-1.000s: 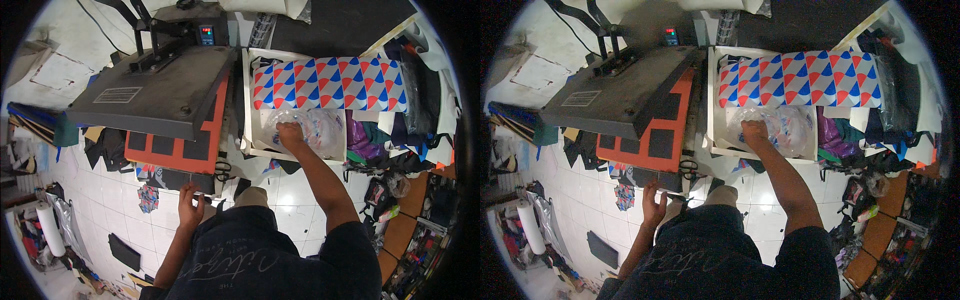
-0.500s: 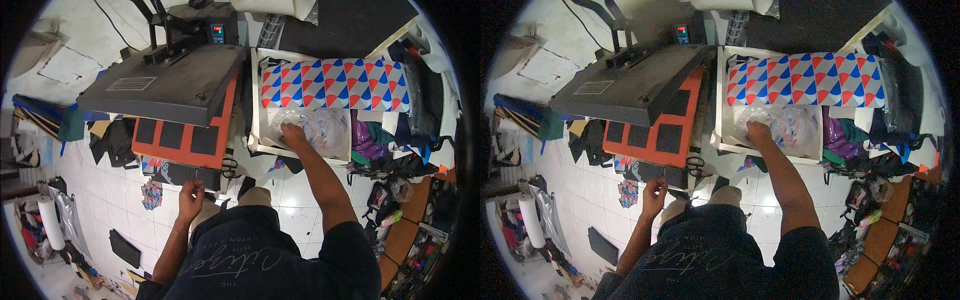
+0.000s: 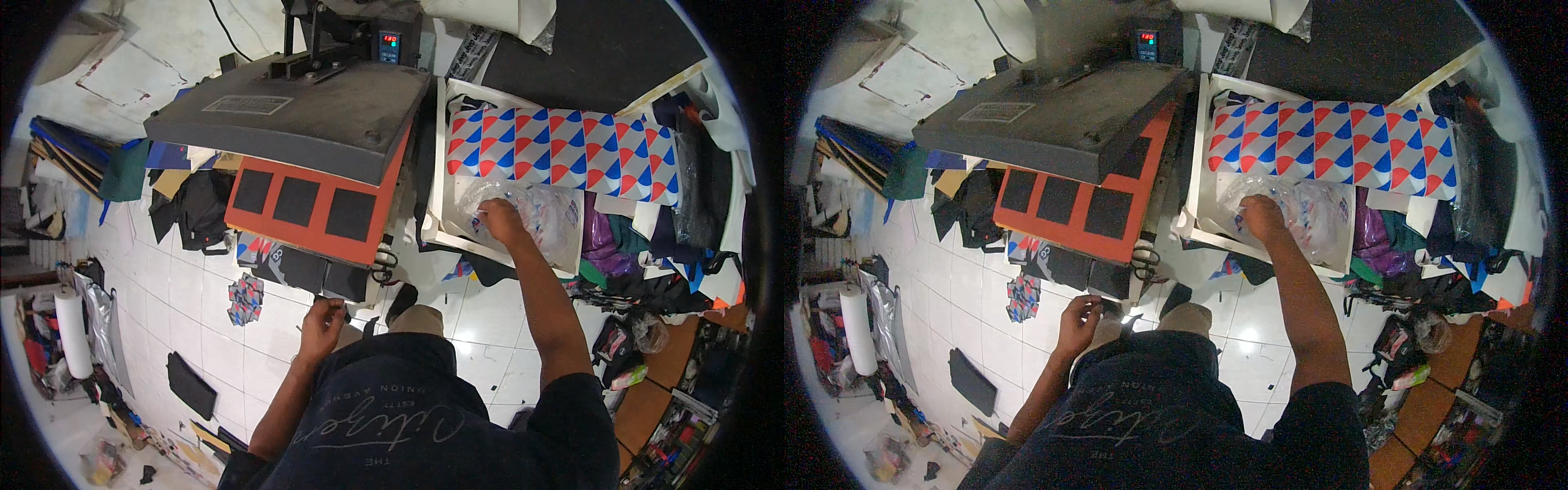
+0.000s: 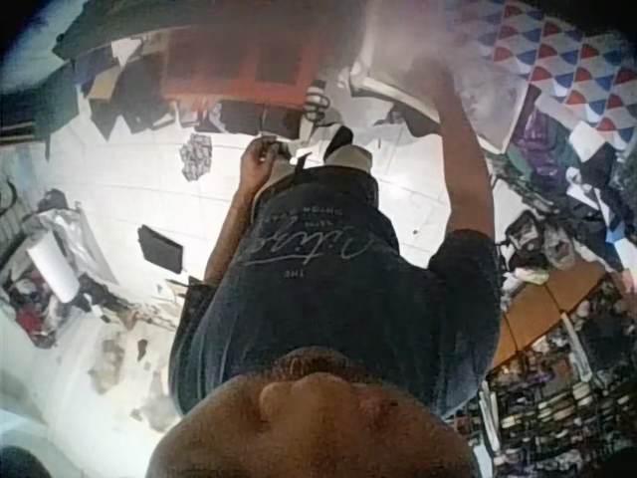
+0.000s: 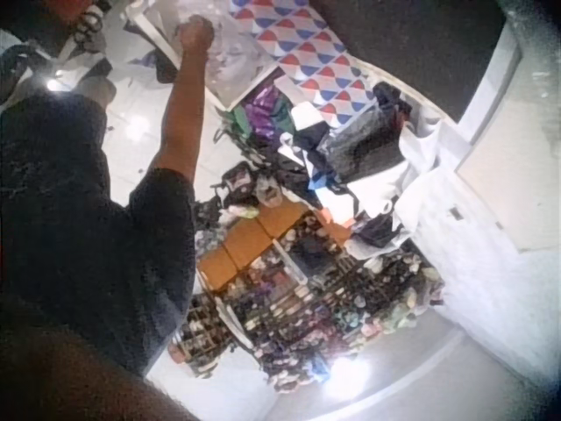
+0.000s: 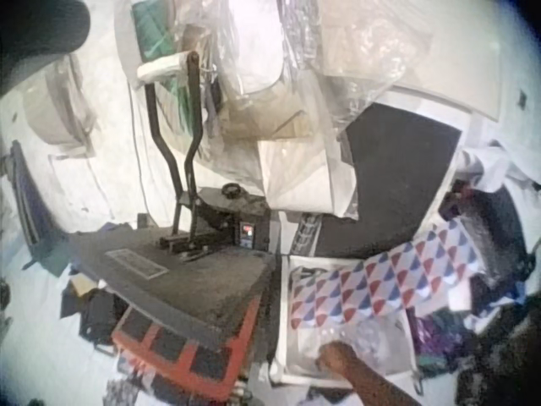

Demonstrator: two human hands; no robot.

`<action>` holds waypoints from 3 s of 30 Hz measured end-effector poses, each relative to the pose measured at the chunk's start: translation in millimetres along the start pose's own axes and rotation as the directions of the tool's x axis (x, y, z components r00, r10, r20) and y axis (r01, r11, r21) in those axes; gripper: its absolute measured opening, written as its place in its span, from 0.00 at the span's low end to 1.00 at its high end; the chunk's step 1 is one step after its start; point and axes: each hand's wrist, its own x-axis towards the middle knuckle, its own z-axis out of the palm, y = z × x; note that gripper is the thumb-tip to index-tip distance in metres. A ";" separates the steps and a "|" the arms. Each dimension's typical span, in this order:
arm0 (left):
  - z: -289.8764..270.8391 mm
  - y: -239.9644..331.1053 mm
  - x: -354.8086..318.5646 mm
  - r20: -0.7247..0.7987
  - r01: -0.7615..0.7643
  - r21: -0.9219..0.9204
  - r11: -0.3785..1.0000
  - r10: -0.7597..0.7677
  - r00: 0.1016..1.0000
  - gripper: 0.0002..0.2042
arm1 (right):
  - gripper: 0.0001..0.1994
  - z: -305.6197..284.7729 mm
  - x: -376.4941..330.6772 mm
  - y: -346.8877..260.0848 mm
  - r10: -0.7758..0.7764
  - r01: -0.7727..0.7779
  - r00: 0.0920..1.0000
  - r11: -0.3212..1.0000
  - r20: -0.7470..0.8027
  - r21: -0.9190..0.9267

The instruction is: The person places patterned transfer sheets onto a red heat press, closes the press, and then removes the finished transfers. They repeat this process with multiple sheets, stacking the completed items.

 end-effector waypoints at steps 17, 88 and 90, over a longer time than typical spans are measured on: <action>-5.0 102.7 48.8 0.690 0.693 -0.677 0.247 -0.116 0.715 0.28 | 0.12 -62.1 -90.0 -243.7 -0.323 0.449 0.886 0.781 -0.334 0.434; -307.1 -67.4 128.1 0.431 0.297 -0.646 0.703 0.015 0.902 0.09 | 0.10 24.7 29.3 -556.7 -0.023 -0.037 0.997 0.687 0.073 0.726; -304.4 -72.1 127.3 0.436 0.302 -0.658 0.690 0.022 0.900 0.09 | 0.11 28.2 27.0 -556.8 -0.007 -0.070 0.995 0.675 0.101 0.734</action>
